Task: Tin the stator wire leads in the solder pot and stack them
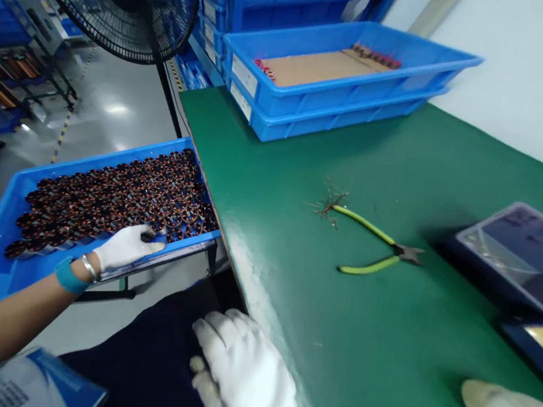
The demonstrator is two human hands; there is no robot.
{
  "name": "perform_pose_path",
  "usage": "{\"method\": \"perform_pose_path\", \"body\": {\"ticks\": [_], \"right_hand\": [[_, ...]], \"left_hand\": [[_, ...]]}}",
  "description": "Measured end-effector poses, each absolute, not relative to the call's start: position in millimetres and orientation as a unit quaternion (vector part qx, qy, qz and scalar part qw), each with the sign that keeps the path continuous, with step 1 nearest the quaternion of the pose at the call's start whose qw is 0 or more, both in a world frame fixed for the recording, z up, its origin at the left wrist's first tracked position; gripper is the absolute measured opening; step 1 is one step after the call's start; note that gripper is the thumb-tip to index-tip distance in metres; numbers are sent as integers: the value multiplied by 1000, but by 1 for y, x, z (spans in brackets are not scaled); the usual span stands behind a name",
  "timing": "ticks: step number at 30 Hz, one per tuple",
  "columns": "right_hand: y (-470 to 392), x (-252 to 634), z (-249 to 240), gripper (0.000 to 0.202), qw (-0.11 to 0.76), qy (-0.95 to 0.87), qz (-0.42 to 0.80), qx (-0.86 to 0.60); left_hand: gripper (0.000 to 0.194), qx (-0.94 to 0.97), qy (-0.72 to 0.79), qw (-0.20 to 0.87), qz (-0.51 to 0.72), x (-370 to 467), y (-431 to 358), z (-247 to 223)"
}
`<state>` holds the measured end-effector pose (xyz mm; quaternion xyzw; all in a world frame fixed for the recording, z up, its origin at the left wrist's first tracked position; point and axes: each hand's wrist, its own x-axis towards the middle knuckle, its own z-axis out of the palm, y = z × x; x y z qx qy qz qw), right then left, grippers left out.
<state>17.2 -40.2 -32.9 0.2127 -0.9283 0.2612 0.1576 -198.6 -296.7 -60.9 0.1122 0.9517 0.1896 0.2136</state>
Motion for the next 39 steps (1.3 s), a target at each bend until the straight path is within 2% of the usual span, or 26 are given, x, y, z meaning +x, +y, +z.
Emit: {"method": "perform_pose_path", "body": {"ticks": [5,9,15,22,30,39], "right_hand": [[-36,32,-27,30,172,-930,256,201],[-29,46,-25,30,193,-931,242,194],[-7,84,-38,30,220,-945,211,119],[-3,87,-34,25,271,-941,201,37],[-6,84,-32,26,266,-939,218,2],[3,85,-35,30,250,-947,199,16]], "left_hand": [[51,146,954,212,152,-192,-289,-59],[40,207,943,216,144,-185,-278,-56],[62,256,955,107,106,-186,-251,-50],[79,405,907,100,64,-194,-197,-63],[68,427,901,77,26,-203,-189,-64],[72,409,909,76,38,-206,-201,-70]]}}
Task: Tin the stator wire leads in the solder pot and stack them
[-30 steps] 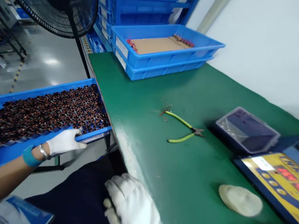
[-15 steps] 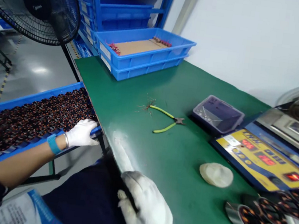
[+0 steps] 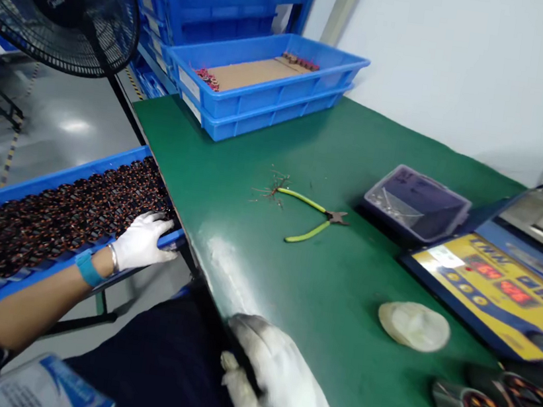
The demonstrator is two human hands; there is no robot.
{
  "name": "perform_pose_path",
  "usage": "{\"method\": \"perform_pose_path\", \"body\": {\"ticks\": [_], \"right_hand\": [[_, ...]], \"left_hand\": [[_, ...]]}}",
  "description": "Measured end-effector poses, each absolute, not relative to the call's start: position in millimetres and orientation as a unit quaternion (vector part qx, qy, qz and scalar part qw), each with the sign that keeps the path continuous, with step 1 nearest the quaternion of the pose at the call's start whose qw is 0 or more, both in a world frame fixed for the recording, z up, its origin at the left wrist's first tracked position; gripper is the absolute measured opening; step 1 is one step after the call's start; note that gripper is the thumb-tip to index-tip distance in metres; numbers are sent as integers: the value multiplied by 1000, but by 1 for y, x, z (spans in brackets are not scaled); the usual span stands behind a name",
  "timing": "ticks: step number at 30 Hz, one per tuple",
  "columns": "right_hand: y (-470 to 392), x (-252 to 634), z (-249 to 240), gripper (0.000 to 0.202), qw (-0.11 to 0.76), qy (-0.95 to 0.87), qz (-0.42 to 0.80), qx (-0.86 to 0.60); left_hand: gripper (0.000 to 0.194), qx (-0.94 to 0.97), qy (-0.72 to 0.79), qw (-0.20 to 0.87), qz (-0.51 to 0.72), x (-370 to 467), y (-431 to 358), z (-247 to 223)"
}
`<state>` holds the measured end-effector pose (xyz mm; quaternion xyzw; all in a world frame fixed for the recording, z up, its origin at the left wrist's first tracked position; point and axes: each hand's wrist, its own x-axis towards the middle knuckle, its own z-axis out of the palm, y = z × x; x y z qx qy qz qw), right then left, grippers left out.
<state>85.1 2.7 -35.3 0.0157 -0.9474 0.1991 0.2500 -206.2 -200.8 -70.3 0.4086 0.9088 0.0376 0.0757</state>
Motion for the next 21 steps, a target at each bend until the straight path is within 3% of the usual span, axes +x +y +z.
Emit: {"method": "perform_pose_path", "body": {"ticks": [5,11,16,21], "right_hand": [[4,87,-37,28,240,-948,207,19],[5,91,-41,32,233,-947,221,19],[5,89,-39,33,228,-949,219,12],[5,88,-39,30,227,-945,236,17]], "left_hand": [[76,370,925,70,60,-201,-214,-64],[50,232,965,110,51,-175,-247,-56],[46,190,965,157,85,-169,-254,-59],[40,177,967,132,128,-169,-252,-60]]}}
